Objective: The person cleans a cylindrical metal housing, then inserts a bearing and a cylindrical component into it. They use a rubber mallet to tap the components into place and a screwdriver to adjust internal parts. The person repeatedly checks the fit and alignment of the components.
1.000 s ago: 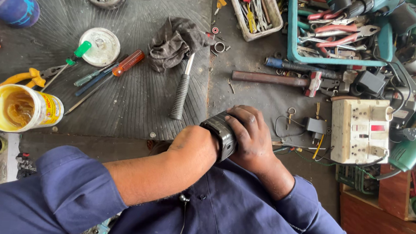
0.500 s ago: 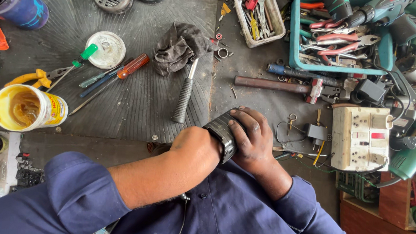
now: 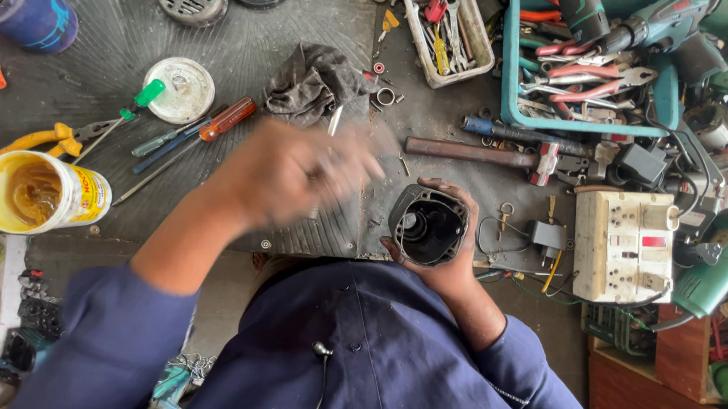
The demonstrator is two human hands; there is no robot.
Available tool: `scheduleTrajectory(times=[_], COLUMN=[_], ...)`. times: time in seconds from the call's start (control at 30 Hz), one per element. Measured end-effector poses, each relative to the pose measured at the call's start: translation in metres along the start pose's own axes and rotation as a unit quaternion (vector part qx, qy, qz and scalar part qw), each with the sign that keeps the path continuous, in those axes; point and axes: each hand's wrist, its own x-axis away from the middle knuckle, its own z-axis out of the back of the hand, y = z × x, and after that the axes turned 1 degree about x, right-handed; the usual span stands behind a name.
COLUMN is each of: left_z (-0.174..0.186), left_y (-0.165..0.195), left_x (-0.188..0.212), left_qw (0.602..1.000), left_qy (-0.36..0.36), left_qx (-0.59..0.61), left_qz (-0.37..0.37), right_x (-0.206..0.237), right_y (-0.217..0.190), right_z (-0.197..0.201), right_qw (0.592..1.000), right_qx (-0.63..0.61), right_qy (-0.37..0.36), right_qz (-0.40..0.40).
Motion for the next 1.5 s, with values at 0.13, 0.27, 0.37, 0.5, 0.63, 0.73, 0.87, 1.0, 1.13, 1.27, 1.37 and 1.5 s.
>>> scheduleTrajectory(times=[0.13,0.27,0.37,0.5,0.63,0.73,0.87,1.0,1.13,1.27,1.37,1.5], left_z=[-0.022,-0.040,-0.029,-0.008,0.013,0.020,-0.007,-0.052,-0.070,-0.061,-0.042,-0.012], left_y=[-0.053,-0.078,-0.098,-0.123,-0.134,-0.122,-0.091,-0.085,-0.110,-0.123,-0.092,0.010], left_x=[-0.007,-0.009,-0.020,-0.039,-0.054,-0.063,-0.058,-0.061,-0.060,-0.050,-0.028,0.003], left_qw=[0.932,0.890,0.763,0.819,0.836,0.787,0.787,0.847,0.893,0.907,0.862,0.780], left_qy=[0.172,0.247,0.250,0.135,0.015,0.119,0.183,-0.017,0.030,0.190,0.256,0.319], left_qx=[-0.077,-0.369,-0.597,-0.556,-0.512,-0.571,-0.586,-0.306,-0.268,0.166,0.398,0.536], left_qz=[0.309,0.104,-0.015,0.044,0.199,0.201,0.063,0.434,0.361,0.338,0.182,0.044], right_x=[0.002,0.003,0.003,0.001,0.000,0.000,-0.001,-0.002,-0.005,-0.005,-0.001,-0.001], right_y=[0.004,0.002,-0.002,-0.004,-0.005,-0.007,-0.010,-0.015,-0.018,-0.019,-0.019,-0.017], right_z=[0.005,0.006,0.006,0.006,0.010,0.017,0.023,0.022,0.021,0.021,0.022,0.020], right_qw=[0.999,0.999,0.999,0.998,0.998,0.997,0.998,0.998,0.998,0.998,0.998,0.998], right_qx=[0.031,0.000,0.004,-0.012,0.000,-0.004,-0.022,-0.051,-0.043,-0.039,-0.030,0.001], right_qy=[-0.004,-0.016,-0.036,-0.051,-0.057,-0.066,-0.054,-0.043,-0.042,-0.051,-0.054,-0.064], right_qz=[0.016,0.036,0.033,0.028,0.036,0.047,0.029,0.002,0.010,0.014,0.009,0.018])
